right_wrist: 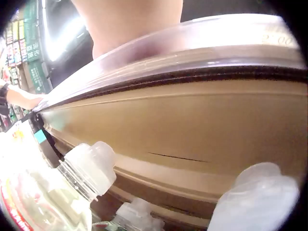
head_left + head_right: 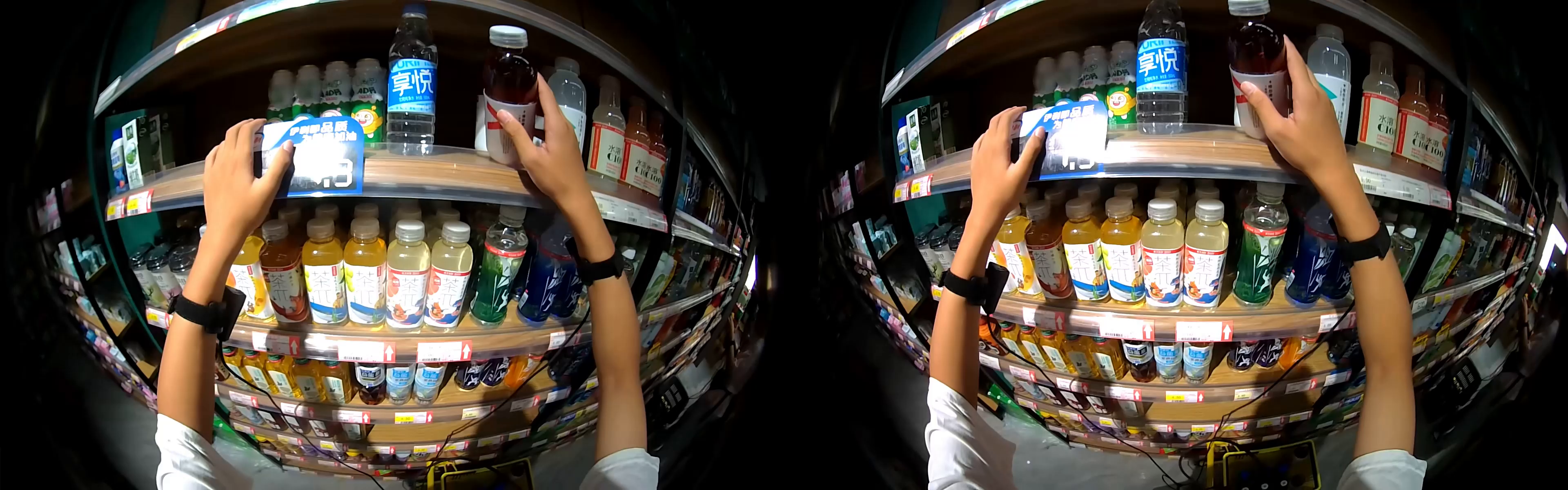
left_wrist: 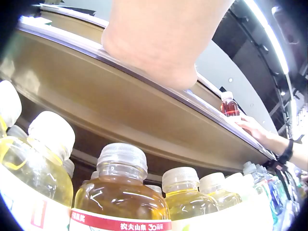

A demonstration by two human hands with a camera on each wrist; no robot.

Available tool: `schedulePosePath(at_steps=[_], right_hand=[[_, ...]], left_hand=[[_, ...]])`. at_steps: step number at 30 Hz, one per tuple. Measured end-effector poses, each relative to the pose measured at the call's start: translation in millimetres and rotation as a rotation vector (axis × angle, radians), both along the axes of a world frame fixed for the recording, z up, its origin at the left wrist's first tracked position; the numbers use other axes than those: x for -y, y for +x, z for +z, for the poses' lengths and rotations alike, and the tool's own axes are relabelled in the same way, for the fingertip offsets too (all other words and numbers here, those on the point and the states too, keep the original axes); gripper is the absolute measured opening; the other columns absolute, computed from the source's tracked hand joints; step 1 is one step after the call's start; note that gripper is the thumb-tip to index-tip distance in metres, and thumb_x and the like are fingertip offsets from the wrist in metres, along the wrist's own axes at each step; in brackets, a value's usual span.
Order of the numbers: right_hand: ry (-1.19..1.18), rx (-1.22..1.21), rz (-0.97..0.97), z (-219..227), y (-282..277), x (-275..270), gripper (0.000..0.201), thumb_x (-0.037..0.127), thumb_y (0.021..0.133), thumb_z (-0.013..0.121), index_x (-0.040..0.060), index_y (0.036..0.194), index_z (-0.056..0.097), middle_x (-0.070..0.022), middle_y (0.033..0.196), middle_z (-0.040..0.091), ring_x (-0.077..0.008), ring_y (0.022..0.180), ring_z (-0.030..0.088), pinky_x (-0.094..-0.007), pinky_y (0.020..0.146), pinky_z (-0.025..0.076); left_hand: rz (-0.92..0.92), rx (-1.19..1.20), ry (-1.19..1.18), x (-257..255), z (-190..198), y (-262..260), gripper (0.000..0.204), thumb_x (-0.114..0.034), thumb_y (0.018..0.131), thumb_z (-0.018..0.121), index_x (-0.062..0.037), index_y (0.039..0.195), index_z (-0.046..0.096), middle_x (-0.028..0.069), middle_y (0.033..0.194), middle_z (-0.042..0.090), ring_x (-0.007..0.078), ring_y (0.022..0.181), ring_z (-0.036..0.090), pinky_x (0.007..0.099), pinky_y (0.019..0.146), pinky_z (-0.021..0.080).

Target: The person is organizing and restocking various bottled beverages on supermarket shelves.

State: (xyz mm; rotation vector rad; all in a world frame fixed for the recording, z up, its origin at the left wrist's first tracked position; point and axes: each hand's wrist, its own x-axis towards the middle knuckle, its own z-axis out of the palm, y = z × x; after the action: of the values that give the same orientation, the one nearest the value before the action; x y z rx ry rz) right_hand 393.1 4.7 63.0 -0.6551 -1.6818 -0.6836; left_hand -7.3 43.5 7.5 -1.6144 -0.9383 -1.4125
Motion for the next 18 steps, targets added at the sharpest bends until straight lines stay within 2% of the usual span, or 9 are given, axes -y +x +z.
schedulePosePath(at_steps=[3, 6, 10, 15, 17, 18], right_hand=[[0.077, 0.007, -0.001, -3, 6, -6, 0.072, 0.035, 0.095, 0.07, -0.0058, 0.146, 0.041, -0.0255, 0.12, 0.068, -0.0346, 0.11, 0.069, -0.039, 0.094, 0.054], [-0.038, -0.119, 0.117, -4, 12, -7, 0.064, 0.04, 0.095, 0.071, -0.004, 0.135, 0.047, -0.0227, 0.114, 0.07, -0.032, 0.103, 0.071, -0.0383, 0.09, 0.055], [0.062, -0.017, 0.057, -2, 13, -8, 0.068, 0.04, 0.095, 0.071, -0.0035, 0.14, 0.044, -0.0251, 0.115, 0.07, -0.0335, 0.102, 0.071, -0.0389, 0.089, 0.056], [0.103, -0.104, 0.052, -9, 8, -8, 0.065, 0.039, 0.096, 0.07, -0.0032, 0.14, 0.045, -0.0262, 0.115, 0.07, -0.0354, 0.103, 0.071, -0.0414, 0.089, 0.056], [-0.011, -0.109, 0.079, -7, 11, -6, 0.067, 0.032, 0.097, 0.072, -0.006, 0.143, 0.042, -0.0242, 0.127, 0.064, -0.0269, 0.115, 0.065, -0.0372, 0.097, 0.053], [-0.04, -0.21, 0.132, -9, 1, -1, 0.067, 0.032, 0.097, 0.072, -0.0068, 0.143, 0.042, -0.0228, 0.124, 0.065, -0.0244, 0.112, 0.066, -0.0348, 0.094, 0.054]], left_hand=[[0.007, -0.003, -0.007, 0, -1, 2, 0.053, -0.044, 0.094, 0.061, -0.0011, 0.125, 0.062, 0.0168, 0.124, 0.064, 0.0338, 0.111, 0.063, 0.0435, 0.105, 0.04], [0.019, -0.003, -0.012, 1, -1, 3, 0.053, -0.044, 0.095, 0.06, -0.0006, 0.126, 0.061, 0.0173, 0.125, 0.064, 0.0338, 0.111, 0.063, 0.0433, 0.104, 0.04], [0.007, 0.006, -0.047, 3, 0, 3, 0.053, -0.044, 0.095, 0.061, -0.0002, 0.126, 0.062, 0.0179, 0.125, 0.064, 0.0339, 0.111, 0.063, 0.043, 0.104, 0.041], [0.016, -0.009, -0.012, 0, 0, 2, 0.053, -0.044, 0.096, 0.061, -0.0004, 0.126, 0.062, 0.0173, 0.124, 0.065, 0.0341, 0.11, 0.063, 0.0424, 0.102, 0.042], [0.006, -0.025, -0.027, 2, 3, 4, 0.051, -0.042, 0.097, 0.06, -0.0009, 0.127, 0.061, 0.0188, 0.125, 0.065, 0.0358, 0.111, 0.063, 0.0425, 0.101, 0.044], [0.001, -0.028, -0.051, 4, 1, 3, 0.05, -0.04, 0.098, 0.06, -0.0015, 0.129, 0.06, 0.0203, 0.125, 0.065, 0.0375, 0.113, 0.063, 0.0427, 0.1, 0.045]])
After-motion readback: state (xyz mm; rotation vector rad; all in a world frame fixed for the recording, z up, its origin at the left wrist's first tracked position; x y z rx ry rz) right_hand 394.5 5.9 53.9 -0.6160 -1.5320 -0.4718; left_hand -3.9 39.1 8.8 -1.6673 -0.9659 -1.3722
